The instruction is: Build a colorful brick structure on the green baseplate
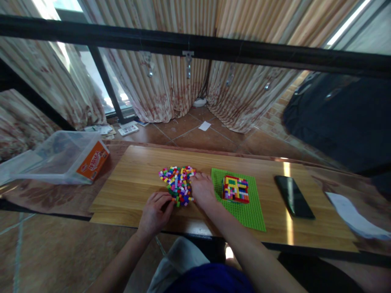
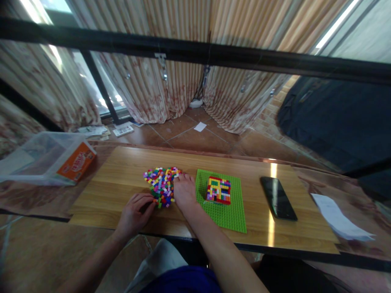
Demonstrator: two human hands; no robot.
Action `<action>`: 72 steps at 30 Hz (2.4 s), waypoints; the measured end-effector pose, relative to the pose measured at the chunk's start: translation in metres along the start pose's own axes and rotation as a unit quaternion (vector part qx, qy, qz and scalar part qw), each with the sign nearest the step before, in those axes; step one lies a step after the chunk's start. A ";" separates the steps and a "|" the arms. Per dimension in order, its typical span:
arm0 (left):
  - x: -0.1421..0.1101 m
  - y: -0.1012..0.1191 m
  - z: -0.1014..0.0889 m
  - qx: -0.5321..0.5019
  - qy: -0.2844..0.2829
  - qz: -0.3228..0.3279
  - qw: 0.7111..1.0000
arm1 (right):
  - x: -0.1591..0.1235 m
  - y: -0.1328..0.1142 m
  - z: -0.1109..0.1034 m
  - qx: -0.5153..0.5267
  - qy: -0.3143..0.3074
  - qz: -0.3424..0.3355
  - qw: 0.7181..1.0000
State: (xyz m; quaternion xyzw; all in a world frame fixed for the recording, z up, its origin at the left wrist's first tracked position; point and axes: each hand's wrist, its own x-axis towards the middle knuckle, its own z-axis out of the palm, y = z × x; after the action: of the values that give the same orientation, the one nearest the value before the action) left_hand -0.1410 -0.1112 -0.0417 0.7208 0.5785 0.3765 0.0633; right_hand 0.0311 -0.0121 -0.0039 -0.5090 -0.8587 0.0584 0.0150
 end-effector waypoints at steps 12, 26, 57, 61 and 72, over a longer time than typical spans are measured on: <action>-0.001 0.000 0.000 -0.003 -0.002 -0.001 1.000 | 0.001 0.002 0.014 0.035 0.010 0.001 0.999; 0.000 -0.001 0.000 0.004 -0.001 0.005 1.000 | -0.027 0.012 0.000 0.245 0.135 0.038 0.959; -0.001 -0.004 0.001 0.004 -0.003 0.011 1.000 | -0.063 0.099 -0.024 0.058 0.112 0.032 0.991; -0.001 -0.004 0.001 0.000 -0.002 0.012 1.000 | -0.059 0.099 -0.027 0.059 0.111 0.029 0.992; -0.001 -0.004 0.001 0.003 0.004 0.019 1.000 | -0.058 0.092 -0.034 0.036 0.080 0.021 0.996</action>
State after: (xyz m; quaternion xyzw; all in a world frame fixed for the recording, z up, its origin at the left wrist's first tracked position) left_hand -0.1439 -0.1102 -0.0446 0.7300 0.5662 0.3793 0.0517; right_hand 0.1420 -0.0166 0.0212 -0.5289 -0.8413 0.0484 0.1006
